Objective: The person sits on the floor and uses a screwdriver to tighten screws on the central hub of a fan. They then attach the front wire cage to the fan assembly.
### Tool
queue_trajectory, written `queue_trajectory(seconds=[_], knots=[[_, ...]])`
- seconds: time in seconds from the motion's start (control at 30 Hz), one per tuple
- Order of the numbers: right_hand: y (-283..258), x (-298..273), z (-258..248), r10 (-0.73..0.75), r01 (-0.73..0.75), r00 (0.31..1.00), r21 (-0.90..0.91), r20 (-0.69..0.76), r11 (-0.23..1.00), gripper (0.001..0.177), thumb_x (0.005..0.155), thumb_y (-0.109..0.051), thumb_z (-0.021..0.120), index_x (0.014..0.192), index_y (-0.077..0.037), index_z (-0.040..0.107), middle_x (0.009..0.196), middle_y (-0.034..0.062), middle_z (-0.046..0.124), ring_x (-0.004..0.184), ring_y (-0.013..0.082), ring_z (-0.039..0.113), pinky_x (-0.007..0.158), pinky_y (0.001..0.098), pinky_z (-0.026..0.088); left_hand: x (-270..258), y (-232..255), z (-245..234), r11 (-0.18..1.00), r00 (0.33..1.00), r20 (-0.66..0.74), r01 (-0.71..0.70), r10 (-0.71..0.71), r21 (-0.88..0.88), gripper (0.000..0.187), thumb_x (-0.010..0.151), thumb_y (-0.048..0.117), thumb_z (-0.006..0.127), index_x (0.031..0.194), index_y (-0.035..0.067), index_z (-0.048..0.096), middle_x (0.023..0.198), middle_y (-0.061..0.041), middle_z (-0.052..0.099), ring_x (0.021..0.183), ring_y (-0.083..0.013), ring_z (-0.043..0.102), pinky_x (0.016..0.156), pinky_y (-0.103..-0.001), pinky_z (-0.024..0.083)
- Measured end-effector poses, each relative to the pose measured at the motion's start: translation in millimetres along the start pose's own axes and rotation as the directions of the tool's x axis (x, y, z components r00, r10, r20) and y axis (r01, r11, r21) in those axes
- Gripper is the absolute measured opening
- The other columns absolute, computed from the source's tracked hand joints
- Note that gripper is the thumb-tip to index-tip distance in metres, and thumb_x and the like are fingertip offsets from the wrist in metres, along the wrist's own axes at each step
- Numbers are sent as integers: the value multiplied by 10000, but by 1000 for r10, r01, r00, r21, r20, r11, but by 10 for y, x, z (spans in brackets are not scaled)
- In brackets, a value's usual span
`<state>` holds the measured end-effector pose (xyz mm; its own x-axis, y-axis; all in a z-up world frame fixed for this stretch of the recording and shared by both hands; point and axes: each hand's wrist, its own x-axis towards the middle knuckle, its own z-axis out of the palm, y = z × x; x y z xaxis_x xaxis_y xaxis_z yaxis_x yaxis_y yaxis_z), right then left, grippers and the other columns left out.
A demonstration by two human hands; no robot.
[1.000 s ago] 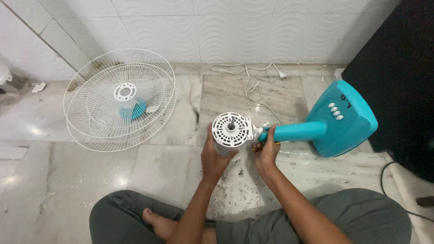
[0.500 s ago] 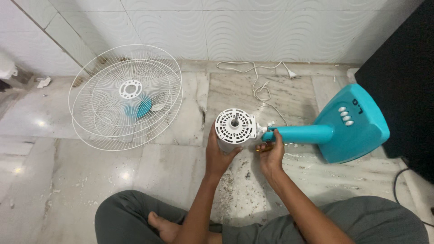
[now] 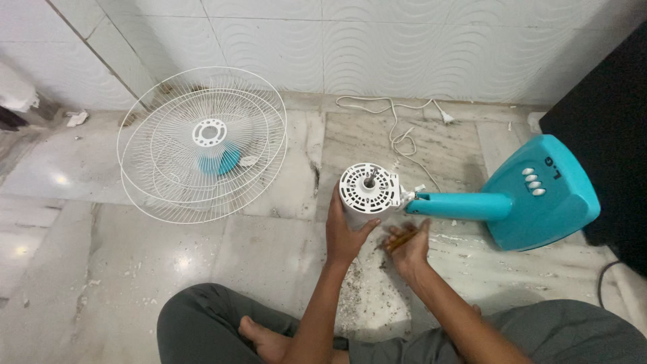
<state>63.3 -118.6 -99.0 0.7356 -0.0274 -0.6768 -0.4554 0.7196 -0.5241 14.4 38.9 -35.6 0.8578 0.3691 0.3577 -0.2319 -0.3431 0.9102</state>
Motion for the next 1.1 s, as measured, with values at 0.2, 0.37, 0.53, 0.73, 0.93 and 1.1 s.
queue_trajectory(seconds=[0.2, 0.37, 0.53, 0.73, 0.93, 1.1], knots=[[238, 57, -201, 151, -100, 981, -344, 123, 933, 234, 1076, -249, 468, 1146, -26, 479, 918, 114, 573, 726, 216, 538, 671, 421, 501, -20, -78, -82, 982, 999, 9, 44, -47, 182, 1072, 660, -58, 767, 1585, -27, 225, 1590, -300, 358, 1493, -441, 331, 1213, -475, 316], [253, -140, -101, 228, -145, 964, -452, 137, 880, 192, 1023, -191, 476, 1136, -37, 459, 950, 130, 615, 799, 253, 636, 666, 412, 539, 76, -150, -351, 915, 906, -176, 399, -386, 49, 936, 781, 34, 711, 1592, 43, 244, 1548, -275, 423, 1444, -409, 435, 1179, -465, 374], [223, -209, -46, -1, 142, 978, -660, 209, 738, 386, 966, -65, 536, 1323, -65, 390, 985, 198, 647, 785, 274, 678, 685, 445, 603, 457, -280, -1077, 808, 743, -318, 545, -589, -225, 823, 823, 67, 723, 1541, 88, 323, 1535, -209, 443, 1370, -347, 493, 1103, -435, 446], [211, -101, -139, -240, 407, 901, -898, 363, 170, 556, 859, -193, 759, 1337, -67, 503, 900, 174, 736, 734, 269, 730, 652, 421, 610, 509, -503, -2026, 807, 528, -614, 445, -587, -389, 508, 914, 132, 690, 1376, 39, 499, 1312, -156, 640, 1127, -264, 676, 938, -377, 570], [172, -274, -26, -293, 447, 822, -872, 488, -199, 552, 807, -302, 814, 1259, -55, 616, 759, 146, 758, 626, 256, 751, 594, 390, 613, 569, -527, -2214, 719, 358, -626, 402, -693, -566, 563, 947, 194, 676, 1395, 46, 371, 1262, -149, 542, 1012, -240, 669, 891, -356, 645], [143, -437, 136, -292, 360, 881, -928, 372, -97, 480, 862, -366, 765, 1204, -50, 649, 743, 149, 754, 594, 256, 753, 550, 403, 608, 744, -479, -2236, 708, 370, -634, 558, -679, -432, 793, 942, 266, 673, 1527, 47, 185, 1287, -170, 525, 934, -251, 709, 703, -349, 621]])
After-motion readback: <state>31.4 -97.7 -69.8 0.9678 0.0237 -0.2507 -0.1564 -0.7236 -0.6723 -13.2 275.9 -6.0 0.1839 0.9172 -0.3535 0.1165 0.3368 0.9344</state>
